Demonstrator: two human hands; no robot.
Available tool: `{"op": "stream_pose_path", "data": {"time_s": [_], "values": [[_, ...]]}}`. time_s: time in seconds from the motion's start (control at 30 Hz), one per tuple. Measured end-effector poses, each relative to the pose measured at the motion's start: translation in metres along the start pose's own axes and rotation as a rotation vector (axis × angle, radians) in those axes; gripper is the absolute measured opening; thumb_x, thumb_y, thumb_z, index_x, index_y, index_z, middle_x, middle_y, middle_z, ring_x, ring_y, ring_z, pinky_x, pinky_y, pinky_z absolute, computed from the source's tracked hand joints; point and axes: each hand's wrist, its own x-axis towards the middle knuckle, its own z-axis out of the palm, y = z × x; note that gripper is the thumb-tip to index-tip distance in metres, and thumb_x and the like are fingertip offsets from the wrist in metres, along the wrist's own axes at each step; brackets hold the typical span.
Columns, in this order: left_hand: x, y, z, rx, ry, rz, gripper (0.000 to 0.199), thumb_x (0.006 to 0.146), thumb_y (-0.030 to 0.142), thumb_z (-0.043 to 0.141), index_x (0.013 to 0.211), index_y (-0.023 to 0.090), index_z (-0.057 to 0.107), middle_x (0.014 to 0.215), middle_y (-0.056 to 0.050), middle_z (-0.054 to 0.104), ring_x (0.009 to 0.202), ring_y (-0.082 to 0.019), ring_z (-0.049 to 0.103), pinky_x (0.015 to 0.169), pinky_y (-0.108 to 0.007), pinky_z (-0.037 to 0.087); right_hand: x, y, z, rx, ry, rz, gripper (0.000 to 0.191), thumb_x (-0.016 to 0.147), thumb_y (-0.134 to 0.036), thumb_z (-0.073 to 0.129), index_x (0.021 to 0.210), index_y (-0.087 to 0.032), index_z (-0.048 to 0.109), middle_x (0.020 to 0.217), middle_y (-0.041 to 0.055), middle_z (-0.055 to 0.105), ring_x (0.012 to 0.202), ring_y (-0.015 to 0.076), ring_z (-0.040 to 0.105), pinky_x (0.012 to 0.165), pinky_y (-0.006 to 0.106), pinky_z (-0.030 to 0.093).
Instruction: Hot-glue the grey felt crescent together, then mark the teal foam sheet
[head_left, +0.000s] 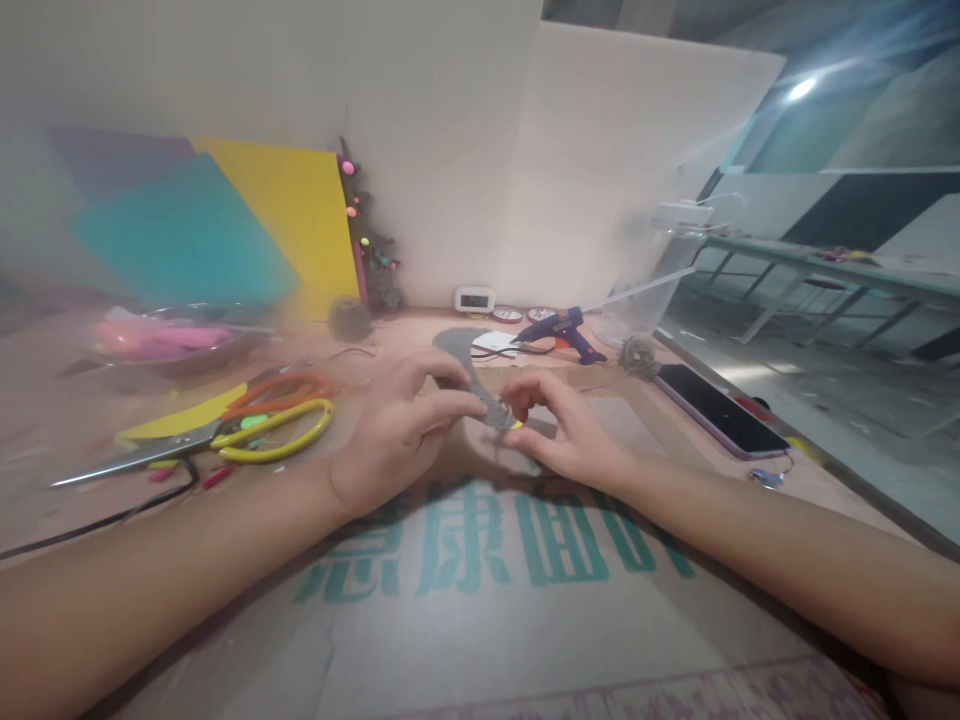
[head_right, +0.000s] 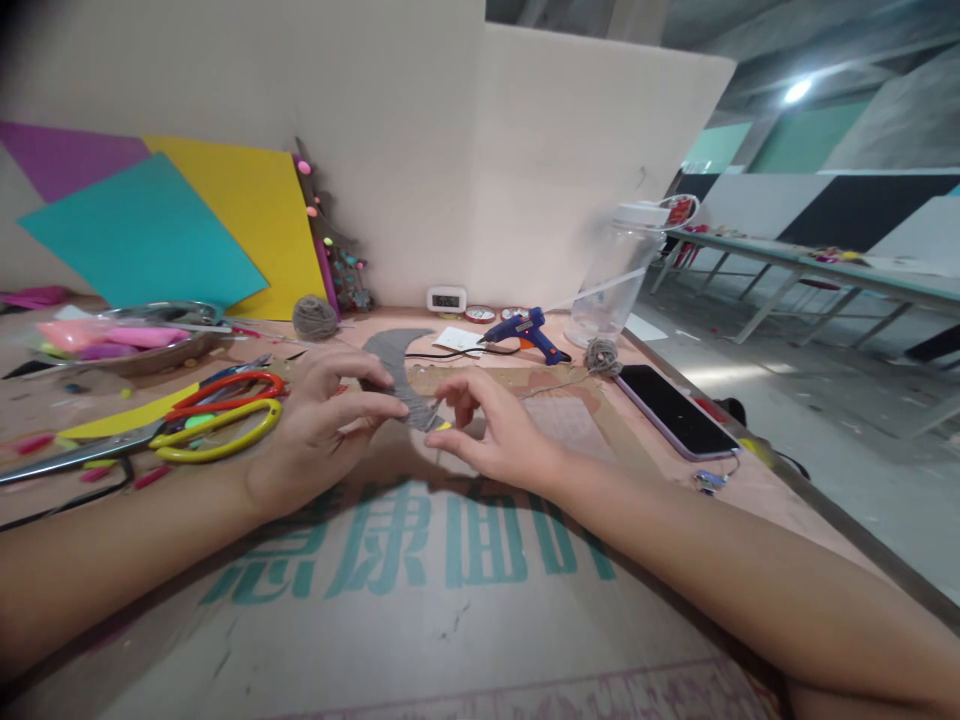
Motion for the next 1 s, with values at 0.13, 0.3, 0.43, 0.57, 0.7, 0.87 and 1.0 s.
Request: {"op": "stream_pose_path", "data": {"time_s": [0.13, 0.3, 0.43, 0.57, 0.7, 0.87, 1.0], "values": [[-0.001, -0.003, 0.000, 0.007, -0.051, -0.053, 0.027, 0.084, 0.003, 0.058, 0.093, 0.026, 0.068, 0.104, -0.003, 0.059, 0.102, -0.018, 0.055, 0.094, -0.037, 0.044, 0.001, 0.001, 0.000, 0.160, 0.048, 0.054, 0.034, 0.090, -0.044, 0.056, 0.114, -0.021, 0.050, 0.105, 0.0072, 0.056, 0.074, 0.0136, 0.058, 0.069, 0.031, 0.051], [-0.001, -0.004, 0.001, 0.005, -0.065, -0.047, 0.027, 0.084, 0.003, 0.057, 0.091, 0.026, 0.069, 0.103, -0.003, 0.059, 0.101, -0.017, 0.056, 0.093, -0.037, 0.046, 0.006, -0.003, 0.000, 0.418, -0.067, 0.427, 0.045, 0.090, -0.053, 0.052, 0.121, -0.020, 0.052, 0.084, 0.0017, 0.064, 0.054, 0.0099, 0.054, 0.054, 0.025, 0.047], [0.000, -0.005, 0.001, 0.009, -0.067, -0.037, 0.027, 0.084, 0.004, 0.059, 0.091, 0.027, 0.070, 0.106, -0.003, 0.059, 0.103, -0.018, 0.056, 0.096, -0.039, 0.045, 0.010, -0.002, 0.000, 0.390, -0.160, 0.523, 0.038, 0.085, -0.053, 0.059, 0.085, -0.016, 0.065, 0.055, -0.0039, 0.052, 0.047, 0.0082, 0.045, 0.046, 0.022, 0.036], [-0.001, -0.003, 0.002, 0.009, -0.105, -0.023, 0.023, 0.084, 0.006, 0.061, 0.090, 0.027, 0.069, 0.106, -0.003, 0.058, 0.106, -0.019, 0.054, 0.097, -0.040, 0.043, 0.011, -0.001, 0.001, 0.435, -0.196, 0.566, 0.032, 0.078, -0.047, 0.068, 0.086, -0.016, 0.065, 0.062, -0.0026, 0.060, 0.050, 0.0081, 0.049, 0.047, 0.021, 0.039], [-0.004, -0.004, 0.009, -0.001, -0.063, -0.212, 0.032, 0.084, 0.015, 0.064, 0.114, 0.025, 0.059, 0.122, -0.008, 0.054, 0.117, -0.023, 0.050, 0.101, -0.044, 0.041, 0.010, 0.001, 0.002, 0.465, -0.195, 0.577, 0.030, 0.079, -0.047, 0.066, 0.085, -0.017, 0.061, 0.059, -0.0051, 0.056, 0.046, 0.0074, 0.048, 0.045, 0.020, 0.039], [-0.008, -0.012, 0.021, -0.436, -0.232, -0.694, 0.029, 0.090, 0.033, 0.055, 0.114, 0.018, 0.056, 0.103, -0.007, 0.063, 0.092, -0.020, 0.061, 0.079, -0.033, 0.050, 0.008, 0.005, 0.004, 0.402, -0.099, 0.493, 0.027, 0.085, -0.045, 0.061, 0.088, -0.018, 0.057, 0.058, -0.0068, 0.051, 0.044, 0.0060, 0.042, 0.042, 0.019, 0.036], [-0.009, -0.011, 0.022, -0.632, -0.475, -0.683, 0.032, 0.089, 0.041, 0.057, 0.110, 0.018, 0.062, 0.104, -0.006, 0.068, 0.093, -0.022, 0.062, 0.079, -0.033, 0.050, 0.008, 0.004, 0.006, 0.325, -0.097, 0.443, 0.022, 0.087, -0.039, 0.059, 0.087, -0.018, 0.058, 0.059, -0.0061, 0.051, 0.047, 0.0070, 0.042, 0.043, 0.019, 0.035]]}}
